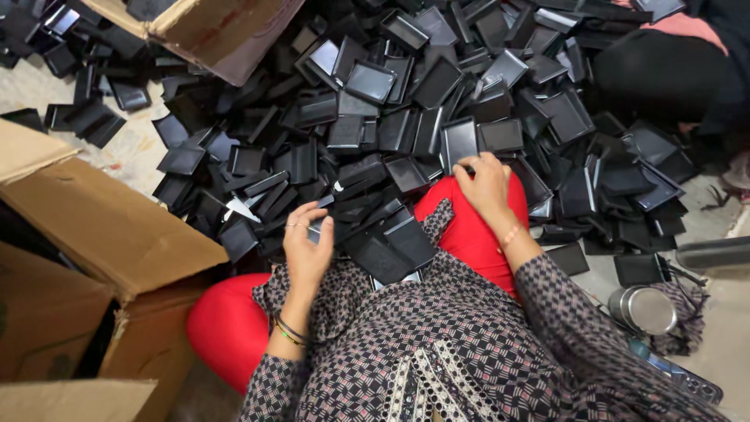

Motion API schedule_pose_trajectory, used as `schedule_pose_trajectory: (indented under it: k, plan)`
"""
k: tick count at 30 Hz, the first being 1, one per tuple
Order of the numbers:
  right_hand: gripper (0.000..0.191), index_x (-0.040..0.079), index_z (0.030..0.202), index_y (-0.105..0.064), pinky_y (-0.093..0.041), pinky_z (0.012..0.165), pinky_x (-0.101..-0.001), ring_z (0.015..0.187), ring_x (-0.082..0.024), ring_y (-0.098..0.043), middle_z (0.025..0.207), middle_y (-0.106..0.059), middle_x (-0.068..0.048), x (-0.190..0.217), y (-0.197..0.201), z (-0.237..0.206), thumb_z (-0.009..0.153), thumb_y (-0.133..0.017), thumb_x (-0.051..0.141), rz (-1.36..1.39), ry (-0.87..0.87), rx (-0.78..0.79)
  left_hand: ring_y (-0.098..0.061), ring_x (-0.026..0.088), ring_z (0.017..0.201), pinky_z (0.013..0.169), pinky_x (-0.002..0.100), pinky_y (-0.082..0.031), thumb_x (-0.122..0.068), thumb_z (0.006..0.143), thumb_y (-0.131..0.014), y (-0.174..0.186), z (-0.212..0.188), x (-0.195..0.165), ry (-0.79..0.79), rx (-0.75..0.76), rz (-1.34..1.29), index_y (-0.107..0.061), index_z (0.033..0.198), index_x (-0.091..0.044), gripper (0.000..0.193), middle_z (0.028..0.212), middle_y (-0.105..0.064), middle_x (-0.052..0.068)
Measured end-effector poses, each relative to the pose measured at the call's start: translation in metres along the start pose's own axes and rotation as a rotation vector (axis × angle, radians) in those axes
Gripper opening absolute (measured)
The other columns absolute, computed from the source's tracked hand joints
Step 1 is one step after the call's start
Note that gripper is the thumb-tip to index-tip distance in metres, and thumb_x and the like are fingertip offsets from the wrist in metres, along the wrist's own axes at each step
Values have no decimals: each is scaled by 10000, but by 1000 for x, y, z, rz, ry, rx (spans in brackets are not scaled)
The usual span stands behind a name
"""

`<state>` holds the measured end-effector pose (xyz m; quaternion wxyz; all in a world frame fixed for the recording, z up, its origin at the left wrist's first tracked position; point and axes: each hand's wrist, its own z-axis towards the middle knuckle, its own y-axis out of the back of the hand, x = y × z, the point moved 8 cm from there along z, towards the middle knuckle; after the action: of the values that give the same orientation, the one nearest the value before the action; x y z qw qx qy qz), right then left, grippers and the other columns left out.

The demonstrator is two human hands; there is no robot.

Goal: The person sits on the floor surrounded by many small black boxes. They repeatedly pick up boxes, open them, and place them into a nearby cardboard box. The process continues with consistent hand movements and no tools used.

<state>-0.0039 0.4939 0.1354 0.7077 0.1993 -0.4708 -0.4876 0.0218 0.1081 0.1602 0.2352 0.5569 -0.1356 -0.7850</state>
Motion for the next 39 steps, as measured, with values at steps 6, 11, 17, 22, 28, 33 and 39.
schedule_pose_trajectory:
  k: [6, 11, 17, 22, 28, 33, 39]
  plan:
    - [132, 42, 1046, -763, -516, 701, -313, 812, -139, -630, 967, -729, -48, 48, -28, -23, 987, -661, 102, 834, -360, 253, -648, 185, 1206, 992, 350, -522, -249, 968, -674, -52, -29, 35, 592, 189, -889, -569, 1334, -126, 399, 1349, -642, 83]
    - [206, 49, 1126, -724, -543, 813, -316, 894, -161, -659, 1037, -698, -32, 167, -61, -98, 955, -669, 149, 1021, -298, 967, -667, 238, 1093, 981, 418, -558, -331, 1011, -569, -80, -31, 18, 709, 220, -1443, -520, 1449, -151, 476, 1243, -649, 133]
    - [470, 31, 1296, -674, -439, 980, -534, 1219, -401, -540, 1352, -584, -224, 82, -51, 13, 862, -759, 189, 164, 239, 196, -677, 287, 1088, 995, 474, -546, -141, 993, -600, -49, 2, 58, 783, 38, -1521, -577, 1349, -99, 359, 1210, -678, 151]
    - [164, 69, 1026, -706, -481, 952, -518, 1279, -352, -587, 1302, -648, -150, 26, -97, 58, 862, -706, 68, -263, 540, 216, -709, 305, 1091, 978, 490, -569, -41, 842, -615, -42, -24, 84, 960, 17, -1447, -608, 1164, -127, 333, 1191, -717, 135]
    - [301, -10, 1155, -666, -557, 995, -426, 1078, -374, -695, 1126, -711, -210, 89, 1, 55, 893, -534, -81, 366, 320, -46, -714, 312, 941, 847, 435, -596, -371, 955, -650, -58, -52, 54, 1078, 197, -1558, -650, 1091, -24, 373, 1097, -723, 206]
    - [343, 55, 1206, -643, -514, 1169, -385, 1368, -312, -643, 1409, -674, -129, 204, -2, -29, 876, -619, -39, 874, 308, 478, -731, 265, 802, 758, 406, -616, -617, 824, -617, -82, -48, 13, 1158, 367, -1594, -712, 1106, -46, 644, 977, -742, 133]
    - [575, 6, 1272, -586, -350, 1127, -442, 1423, -411, -399, 1557, -358, -256, 214, -20, -46, 773, -863, 76, 827, 355, 587, -685, 196, 840, 771, 357, -578, -167, 951, -749, -66, 6, 35, 679, 92, -1189, -643, 1071, -46, 201, 962, -701, 73]
